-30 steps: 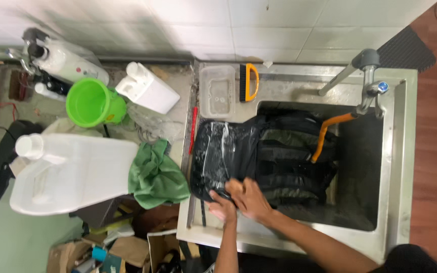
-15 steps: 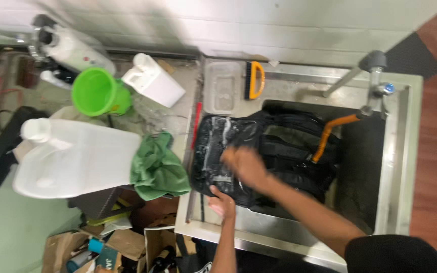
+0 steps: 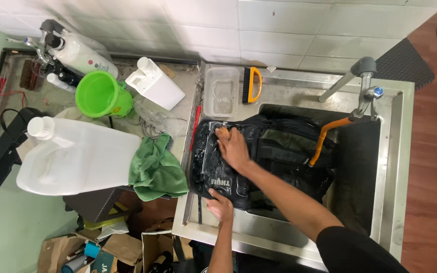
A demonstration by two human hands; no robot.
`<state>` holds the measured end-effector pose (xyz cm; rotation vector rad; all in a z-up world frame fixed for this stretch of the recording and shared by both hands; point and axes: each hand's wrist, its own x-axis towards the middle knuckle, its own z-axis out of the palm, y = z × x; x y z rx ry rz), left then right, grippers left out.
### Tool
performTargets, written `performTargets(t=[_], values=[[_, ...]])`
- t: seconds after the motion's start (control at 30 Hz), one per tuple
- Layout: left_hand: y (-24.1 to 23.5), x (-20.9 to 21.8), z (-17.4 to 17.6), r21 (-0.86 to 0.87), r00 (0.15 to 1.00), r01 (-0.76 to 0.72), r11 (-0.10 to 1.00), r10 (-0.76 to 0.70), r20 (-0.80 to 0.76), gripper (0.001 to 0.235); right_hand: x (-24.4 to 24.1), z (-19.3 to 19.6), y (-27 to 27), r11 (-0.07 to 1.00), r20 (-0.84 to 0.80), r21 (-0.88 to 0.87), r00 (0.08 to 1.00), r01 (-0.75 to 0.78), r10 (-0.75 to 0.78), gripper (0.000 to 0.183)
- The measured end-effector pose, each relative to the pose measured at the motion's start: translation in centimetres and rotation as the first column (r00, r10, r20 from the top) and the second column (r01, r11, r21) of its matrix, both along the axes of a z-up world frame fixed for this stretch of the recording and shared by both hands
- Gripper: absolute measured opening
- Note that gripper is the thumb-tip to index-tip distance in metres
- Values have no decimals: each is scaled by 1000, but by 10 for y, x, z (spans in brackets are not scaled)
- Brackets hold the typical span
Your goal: The person scrubs a black backpack in a stainless steel sink using a white brush and running water. They scrub the exterior and interior, rinse the bag, and then use a small rectangular sponge to scrub the surface before rinsing again.
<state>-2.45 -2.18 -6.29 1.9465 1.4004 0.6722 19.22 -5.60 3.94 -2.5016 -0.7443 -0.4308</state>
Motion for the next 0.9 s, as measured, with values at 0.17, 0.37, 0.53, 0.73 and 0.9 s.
performTargets(t=[0.17,0.37,0.53,0.73,0.9], values=[[-4,2,-6,-23,997,-71,997,71,6,45,32,79,-50,906,-431,340,898,251,-87,36],[-4,12,17,-7,997,-57,998,57,-50,40,19,14,-4,875,-435,468,894,121,109,23],[10,-6,-50,447,953,199,872,-66,-295,33,32,25,-8,971,-275,151,951,187,-140,42],[4,-1,-32,469,983,180,865,-149,-103,24,-12,78,-78,810,-449,413,866,417,-218,43],[-6,17,19,51,999,-15,999,13,34,39,-115,58,-72,960,-191,264,981,90,-40,31]])
